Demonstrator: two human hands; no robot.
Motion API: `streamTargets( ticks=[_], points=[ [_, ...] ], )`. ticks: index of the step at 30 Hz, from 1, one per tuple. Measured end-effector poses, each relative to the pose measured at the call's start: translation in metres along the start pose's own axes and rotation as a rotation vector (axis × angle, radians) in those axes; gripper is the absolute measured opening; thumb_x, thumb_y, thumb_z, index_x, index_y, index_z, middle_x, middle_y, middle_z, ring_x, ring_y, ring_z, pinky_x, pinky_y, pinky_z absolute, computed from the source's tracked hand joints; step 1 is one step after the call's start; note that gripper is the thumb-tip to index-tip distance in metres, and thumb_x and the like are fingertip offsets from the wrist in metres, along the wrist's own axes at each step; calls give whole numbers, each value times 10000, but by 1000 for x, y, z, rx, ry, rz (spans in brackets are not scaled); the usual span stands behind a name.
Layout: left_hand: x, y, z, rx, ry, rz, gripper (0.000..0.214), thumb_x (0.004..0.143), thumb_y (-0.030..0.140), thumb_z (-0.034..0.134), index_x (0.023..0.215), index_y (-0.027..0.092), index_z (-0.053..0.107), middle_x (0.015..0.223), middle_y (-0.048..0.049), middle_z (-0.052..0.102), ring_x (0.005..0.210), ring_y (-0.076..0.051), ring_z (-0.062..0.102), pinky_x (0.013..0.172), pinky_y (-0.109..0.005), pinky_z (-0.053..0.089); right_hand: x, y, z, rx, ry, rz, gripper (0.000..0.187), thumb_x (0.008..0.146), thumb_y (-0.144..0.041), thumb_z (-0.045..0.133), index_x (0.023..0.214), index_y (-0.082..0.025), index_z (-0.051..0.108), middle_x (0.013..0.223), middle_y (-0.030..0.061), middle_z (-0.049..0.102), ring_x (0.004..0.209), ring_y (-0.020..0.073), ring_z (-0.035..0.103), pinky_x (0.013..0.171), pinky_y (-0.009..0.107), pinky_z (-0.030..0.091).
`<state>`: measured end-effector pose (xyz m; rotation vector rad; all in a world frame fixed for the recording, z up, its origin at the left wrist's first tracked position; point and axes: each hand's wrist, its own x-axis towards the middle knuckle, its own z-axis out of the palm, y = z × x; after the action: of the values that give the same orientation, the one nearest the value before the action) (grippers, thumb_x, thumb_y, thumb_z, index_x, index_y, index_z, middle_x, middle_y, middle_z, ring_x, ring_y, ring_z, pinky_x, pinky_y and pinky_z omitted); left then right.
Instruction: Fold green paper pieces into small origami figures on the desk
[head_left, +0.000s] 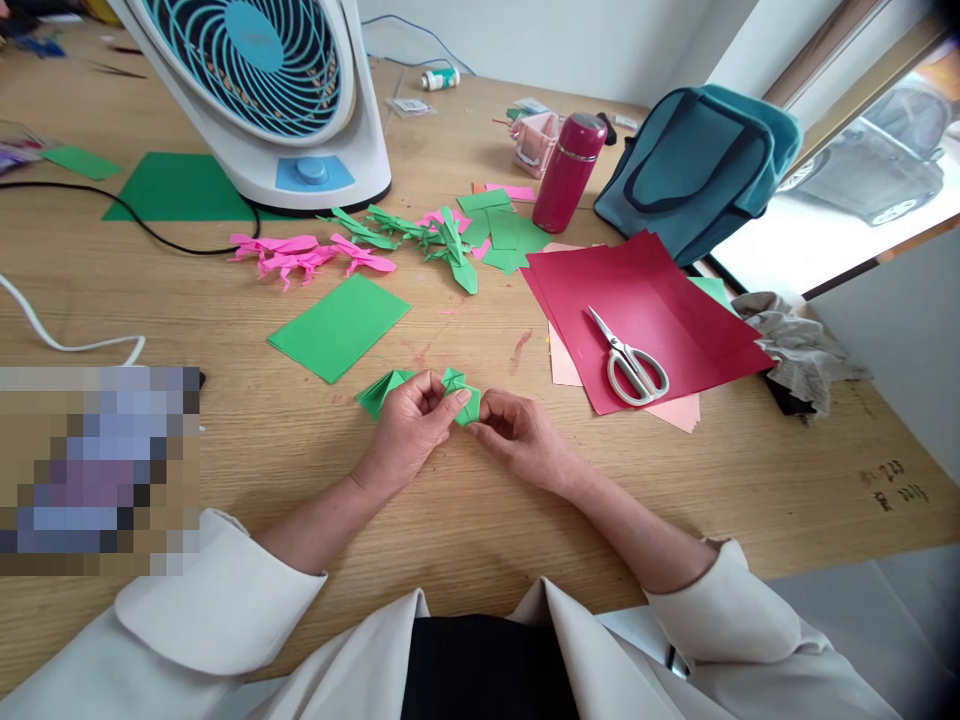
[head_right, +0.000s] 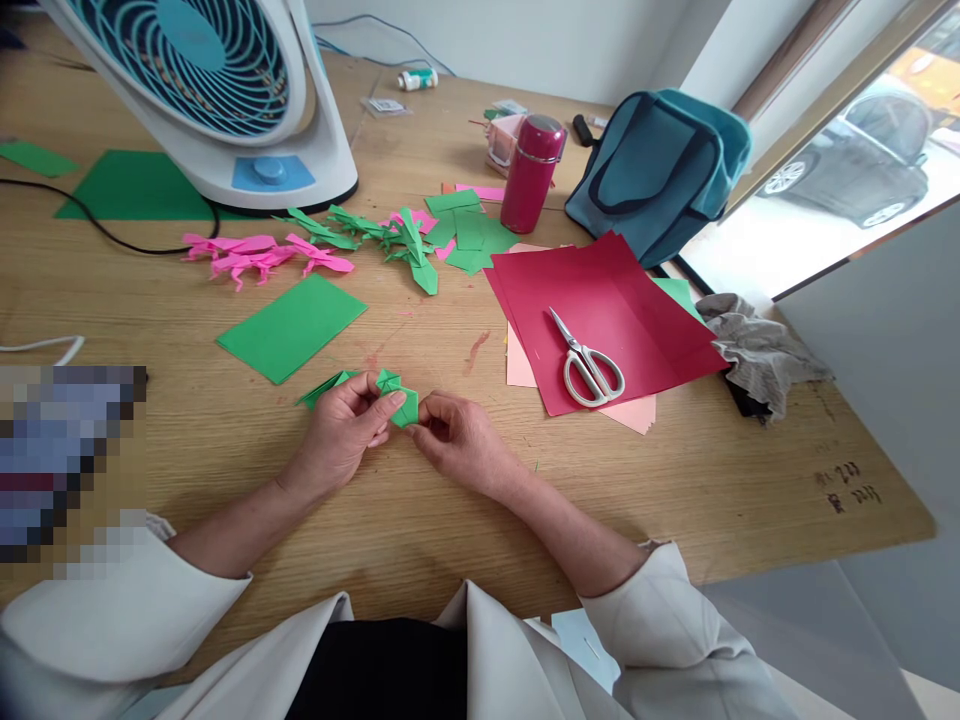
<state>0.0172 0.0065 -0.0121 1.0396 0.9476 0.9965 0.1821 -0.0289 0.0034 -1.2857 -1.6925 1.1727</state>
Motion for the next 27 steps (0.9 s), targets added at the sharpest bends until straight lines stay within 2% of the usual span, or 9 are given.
streamTargets(
  ticks=[5, 12, 19, 27],
  points=[
    [0, 4, 2, -40, 39, -16, 402, 698, 385, 826, 678, 182, 480, 541, 94, 414, 430, -26, 339, 376, -149, 255, -1, 0, -1, -37, -4, -3, 269, 894, -315, 608, 680, -191, 502, 677, -35, 466, 634, 110, 408, 607, 263, 325],
    [2, 8, 2, -76, 63, -44, 425, 655, 367, 845, 665, 181, 463, 567, 96, 418, 417, -11, 338, 366, -146, 243, -1, 0, -5, -39, -43, -45, 185, 887, -269, 593, 740, -197, 506, 730, -22, 489, 663, 122, 441, 628, 263, 353],
    [3, 8, 2, -67, 33, -42, 418, 648, 381, 855, 664, 172, 495, 569, 92, 440, 419, -15, 362, 359, -148, 268, -2, 1, -5, 1, -62, -54, 161, 869, -243, 606, 742, -197, 516, 742, -18, 501, 678, 128, 453, 641, 264, 368],
    [3, 9, 0, -46, -4, -46, 448, 640, 422, 872, 675, 178, 497, 535, 95, 439, 407, -25, 364, 349, -154, 275, -3, 2, -3, -52, -9, -32, 174, 871, -255, 606, 732, -197, 520, 723, -18, 502, 655, 124, 441, 610, 261, 347]
  ],
)
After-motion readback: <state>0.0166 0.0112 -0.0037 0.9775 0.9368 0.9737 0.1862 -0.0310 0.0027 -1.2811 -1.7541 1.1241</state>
